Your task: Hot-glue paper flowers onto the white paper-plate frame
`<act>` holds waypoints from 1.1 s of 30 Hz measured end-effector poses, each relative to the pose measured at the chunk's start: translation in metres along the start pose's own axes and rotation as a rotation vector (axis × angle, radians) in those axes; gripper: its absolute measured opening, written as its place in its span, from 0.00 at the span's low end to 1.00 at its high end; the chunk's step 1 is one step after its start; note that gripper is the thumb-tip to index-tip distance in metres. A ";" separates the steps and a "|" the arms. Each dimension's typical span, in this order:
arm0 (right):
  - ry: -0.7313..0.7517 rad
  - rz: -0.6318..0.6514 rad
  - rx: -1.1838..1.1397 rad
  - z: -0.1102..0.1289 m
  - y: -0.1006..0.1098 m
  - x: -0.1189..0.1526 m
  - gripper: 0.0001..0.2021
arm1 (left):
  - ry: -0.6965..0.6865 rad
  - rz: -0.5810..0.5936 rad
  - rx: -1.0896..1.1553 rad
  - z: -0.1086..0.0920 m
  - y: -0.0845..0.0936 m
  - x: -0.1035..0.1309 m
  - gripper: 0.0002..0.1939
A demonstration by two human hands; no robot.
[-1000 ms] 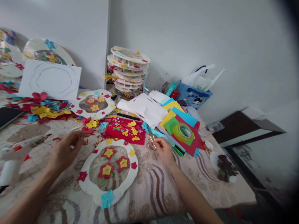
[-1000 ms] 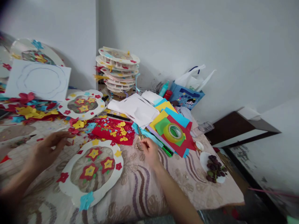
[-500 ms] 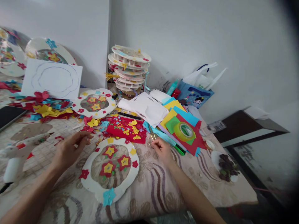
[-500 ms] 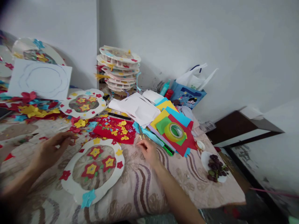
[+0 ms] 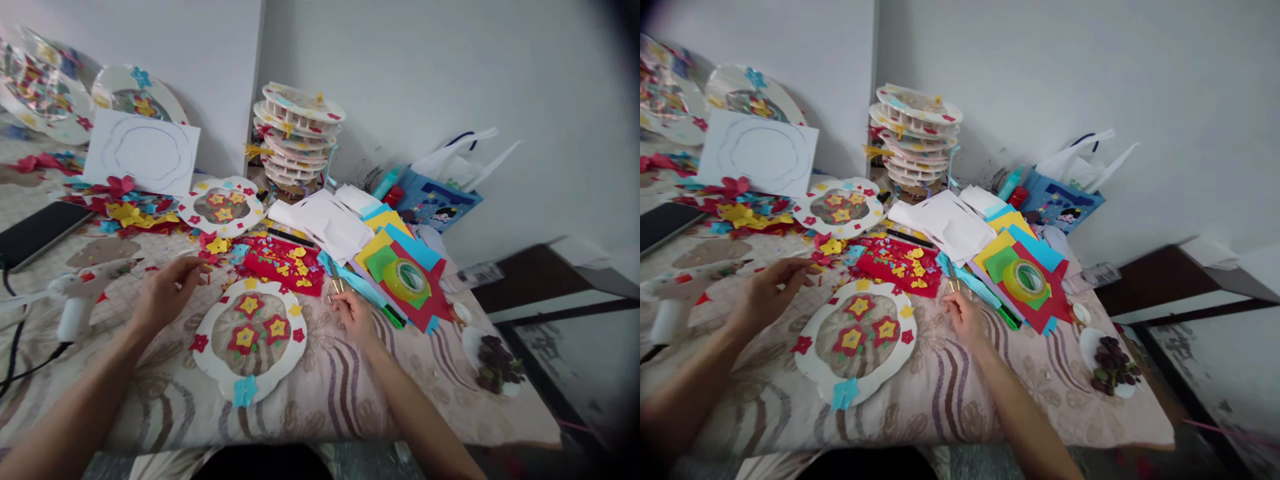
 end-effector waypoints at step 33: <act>-0.361 -0.012 -0.519 0.003 -0.011 -0.006 0.15 | 0.011 0.043 -0.064 -0.002 -0.003 -0.001 0.17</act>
Point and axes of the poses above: each hand's wrist, its own x-axis away from the middle knuckle, its own y-axis out of the back of the hand, z = x × y, the point moved 1 cm from there along -x, towards the middle knuckle, and after that the axes turned 15 degrees about -x, right-handed, at the moved point
